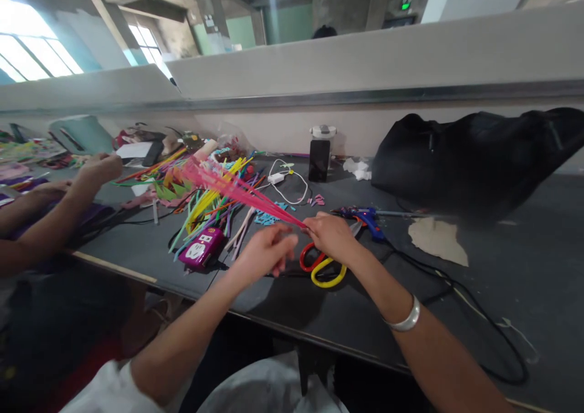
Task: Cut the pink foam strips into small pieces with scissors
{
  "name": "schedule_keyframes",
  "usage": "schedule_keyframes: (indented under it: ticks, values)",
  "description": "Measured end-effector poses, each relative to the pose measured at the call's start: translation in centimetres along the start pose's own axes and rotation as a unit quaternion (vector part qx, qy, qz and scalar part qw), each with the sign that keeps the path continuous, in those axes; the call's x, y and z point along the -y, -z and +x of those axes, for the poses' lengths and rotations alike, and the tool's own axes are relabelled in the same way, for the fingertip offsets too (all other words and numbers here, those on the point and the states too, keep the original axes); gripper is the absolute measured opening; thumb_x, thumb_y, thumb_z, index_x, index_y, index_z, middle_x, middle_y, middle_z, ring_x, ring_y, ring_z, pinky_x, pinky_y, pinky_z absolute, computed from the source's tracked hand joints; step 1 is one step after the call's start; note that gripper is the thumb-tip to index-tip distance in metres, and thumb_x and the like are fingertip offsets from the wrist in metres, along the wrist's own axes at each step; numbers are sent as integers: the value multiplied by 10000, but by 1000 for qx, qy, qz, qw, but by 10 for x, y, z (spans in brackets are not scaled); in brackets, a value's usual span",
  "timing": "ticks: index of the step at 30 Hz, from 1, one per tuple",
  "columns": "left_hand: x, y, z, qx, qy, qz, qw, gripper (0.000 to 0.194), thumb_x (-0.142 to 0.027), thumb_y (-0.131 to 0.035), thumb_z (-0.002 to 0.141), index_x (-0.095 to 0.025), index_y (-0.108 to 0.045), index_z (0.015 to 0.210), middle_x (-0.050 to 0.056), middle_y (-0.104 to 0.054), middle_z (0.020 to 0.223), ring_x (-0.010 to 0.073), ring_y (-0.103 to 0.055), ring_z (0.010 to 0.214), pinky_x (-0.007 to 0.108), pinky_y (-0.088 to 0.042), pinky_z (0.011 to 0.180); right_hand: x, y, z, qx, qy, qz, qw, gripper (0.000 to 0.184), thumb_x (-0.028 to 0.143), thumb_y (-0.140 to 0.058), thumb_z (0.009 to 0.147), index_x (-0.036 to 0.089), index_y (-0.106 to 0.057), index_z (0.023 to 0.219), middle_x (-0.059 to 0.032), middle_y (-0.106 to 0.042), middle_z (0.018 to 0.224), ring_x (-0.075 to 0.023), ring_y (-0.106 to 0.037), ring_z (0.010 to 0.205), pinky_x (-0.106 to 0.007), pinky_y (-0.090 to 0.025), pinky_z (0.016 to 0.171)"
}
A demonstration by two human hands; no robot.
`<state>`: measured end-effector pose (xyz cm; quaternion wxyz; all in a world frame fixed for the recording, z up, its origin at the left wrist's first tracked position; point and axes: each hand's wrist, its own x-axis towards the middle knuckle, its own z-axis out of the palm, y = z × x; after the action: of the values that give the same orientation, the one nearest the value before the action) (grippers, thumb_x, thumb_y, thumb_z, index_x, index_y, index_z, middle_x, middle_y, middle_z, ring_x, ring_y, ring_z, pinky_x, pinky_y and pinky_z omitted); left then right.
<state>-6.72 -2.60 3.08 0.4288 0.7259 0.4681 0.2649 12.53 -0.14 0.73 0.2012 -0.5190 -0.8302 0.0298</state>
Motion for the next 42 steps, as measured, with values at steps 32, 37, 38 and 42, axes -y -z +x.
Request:
schedule_keyframes:
  ticks: [32, 37, 38, 42]
  values:
    - [29, -11, -55, -3, -109, 310, 944, 221, -85, -338, 916, -157, -545, 945, 82, -611, 926, 203, -569, 887, 321, -435, 801, 88, -17, -119, -64, -261, -211, 940, 460, 506, -462, 930, 180, -606, 1221, -93, -605, 884, -213, -615, 734, -307, -449, 669]
    - [31, -15, -60, 23, -107, 310, 944, 212, -95, -346, 915, -155, -549, 925, 77, -627, 885, 213, -563, 853, 333, -433, 775, 87, 1, -153, 9, -342, -238, 909, 538, 541, -392, 943, 135, -575, 1244, -102, -666, 869, -241, -651, 741, -318, -446, 628]
    - [32, -15, -61, 27, -109, 312, 943, 210, -97, -346, 913, -158, -547, 916, 77, -630, 883, 214, -564, 851, 333, -431, 773, 86, 4, -155, 23, -352, -227, 908, 548, 556, -383, 941, 140, -568, 1247, -99, -681, 877, -239, -659, 742, -314, -448, 622]
    - [32, -17, -63, 31, -94, 322, 942, 193, -117, -359, 907, -168, -545, 906, 83, -637, 876, 215, -580, 841, 329, -424, 755, 85, 13, -140, 66, -363, -219, 903, 620, 578, -408, 921, 89, -529, 1283, -134, -705, 906, -299, -662, 876, -334, -458, 651]
